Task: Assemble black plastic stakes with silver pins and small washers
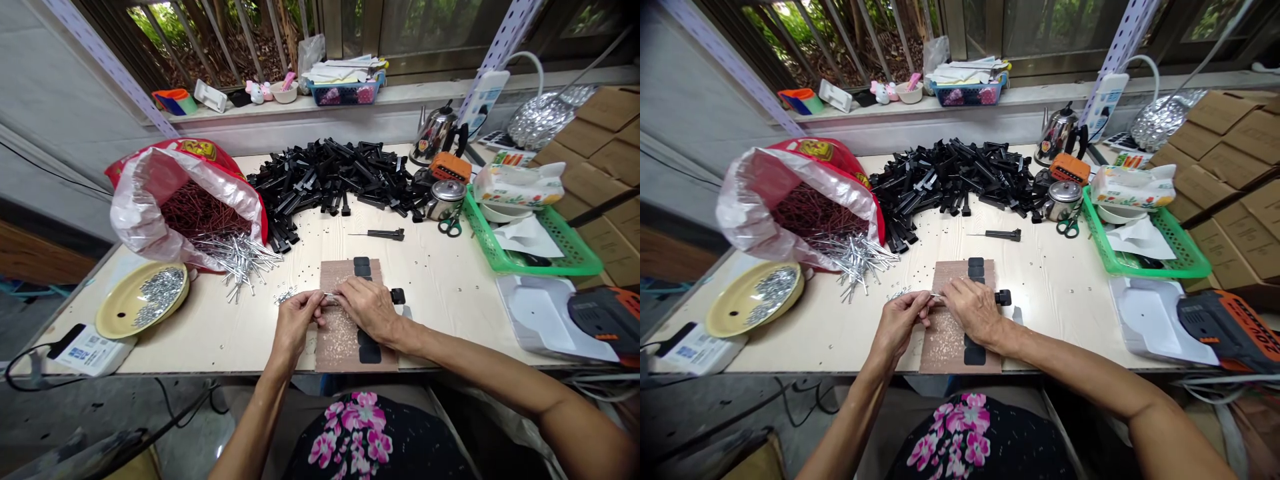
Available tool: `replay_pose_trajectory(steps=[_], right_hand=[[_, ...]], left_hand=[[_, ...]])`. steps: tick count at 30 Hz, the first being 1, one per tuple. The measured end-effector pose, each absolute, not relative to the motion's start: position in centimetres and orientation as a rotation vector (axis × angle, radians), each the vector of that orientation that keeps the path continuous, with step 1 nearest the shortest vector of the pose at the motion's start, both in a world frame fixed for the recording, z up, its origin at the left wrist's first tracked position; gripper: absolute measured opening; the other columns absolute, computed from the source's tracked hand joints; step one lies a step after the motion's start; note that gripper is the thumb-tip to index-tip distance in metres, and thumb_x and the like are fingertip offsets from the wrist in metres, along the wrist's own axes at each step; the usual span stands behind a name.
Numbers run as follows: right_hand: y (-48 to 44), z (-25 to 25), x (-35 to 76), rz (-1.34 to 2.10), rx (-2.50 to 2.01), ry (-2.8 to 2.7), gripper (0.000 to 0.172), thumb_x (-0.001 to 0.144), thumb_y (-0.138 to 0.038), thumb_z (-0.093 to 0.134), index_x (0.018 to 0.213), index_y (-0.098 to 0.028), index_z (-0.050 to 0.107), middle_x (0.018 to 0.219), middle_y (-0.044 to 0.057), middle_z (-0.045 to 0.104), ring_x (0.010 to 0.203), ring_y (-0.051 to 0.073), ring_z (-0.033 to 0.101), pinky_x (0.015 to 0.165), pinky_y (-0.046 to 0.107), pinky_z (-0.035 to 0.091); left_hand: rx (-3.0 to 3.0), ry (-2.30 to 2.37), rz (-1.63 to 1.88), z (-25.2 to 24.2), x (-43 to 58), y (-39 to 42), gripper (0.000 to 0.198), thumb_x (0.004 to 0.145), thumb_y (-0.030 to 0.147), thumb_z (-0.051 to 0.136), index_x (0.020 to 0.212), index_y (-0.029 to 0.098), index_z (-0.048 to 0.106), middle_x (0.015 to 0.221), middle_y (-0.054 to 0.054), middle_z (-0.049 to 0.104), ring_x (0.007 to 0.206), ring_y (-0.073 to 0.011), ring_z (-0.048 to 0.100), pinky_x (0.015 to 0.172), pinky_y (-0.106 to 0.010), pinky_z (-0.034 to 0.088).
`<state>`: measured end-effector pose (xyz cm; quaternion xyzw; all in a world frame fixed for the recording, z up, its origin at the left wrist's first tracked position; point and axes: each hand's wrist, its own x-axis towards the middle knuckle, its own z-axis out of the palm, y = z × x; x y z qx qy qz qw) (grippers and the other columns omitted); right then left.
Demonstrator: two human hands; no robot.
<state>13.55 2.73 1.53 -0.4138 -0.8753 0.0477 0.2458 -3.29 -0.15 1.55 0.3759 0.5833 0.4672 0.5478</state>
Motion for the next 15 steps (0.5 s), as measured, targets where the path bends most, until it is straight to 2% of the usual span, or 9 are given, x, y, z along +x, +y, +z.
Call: replay_pose_trajectory(steps=[6, 10, 13, 15], right_hand=[[2.71, 1.67, 13.77, 0.279, -1.14, -2.41, 0.021, 0.096, -0.027, 0.042, 0.092, -0.017, 0.06, 0.087, 0.005, 0.062, 0.076, 0.015, 0.057, 0.064, 0.025, 0.04], [2.84, 2.02, 14.08, 0.42, -1.155, -2.398, 0.021, 0.096, -0.024, 0.041, 0.097, -0.016, 0.06, 0.091, 0.006, 0.061, 0.082, 0.016, 0.057, 0.068, 0.025, 0.042], [3.01, 2.07, 14.27, 0.603, -1.157, -2.326, 0.018, 0.095, -0.026, 0.044, 0.098, -0.019, 0.06, 0.09, 0.003, 0.061, 0.08, 0.014, 0.057, 0.065, 0.024, 0.041], [3.06, 2.05, 14.25, 0.601, -1.159, -2.298, 0.015, 0.094, -0.026, 0.047, 0.095, -0.02, 0.061, 0.088, 0.002, 0.062, 0.078, 0.013, 0.057, 0.064, 0.024, 0.04]], left_hand=[[0.926, 1.4, 1.09, 1.47, -3.33, -0.09, 0.031, 0.073, 0.044, 0.067, 0.074, 0.012, 0.068, 0.056, 0.002, 0.056, 0.045, -0.0085, 0.051, 0.049, -0.021, 0.043], [0.966, 1.432, 1.077, 1.51, -3.25, -0.24, 0.034, 0.074, 0.046, 0.065, 0.078, 0.012, 0.068, 0.057, 0.003, 0.055, 0.045, -0.0105, 0.054, 0.048, -0.022, 0.045], [1.064, 1.499, 1.103, 1.52, -3.11, -0.35, 0.032, 0.076, 0.044, 0.064, 0.079, 0.013, 0.067, 0.056, 0.004, 0.054, 0.043, -0.0098, 0.052, 0.047, -0.022, 0.043], [1.07, 1.505, 1.126, 1.39, -2.98, -0.33, 0.031, 0.076, 0.044, 0.065, 0.077, 0.013, 0.067, 0.055, 0.004, 0.053, 0.041, -0.0081, 0.049, 0.045, -0.02, 0.039]])
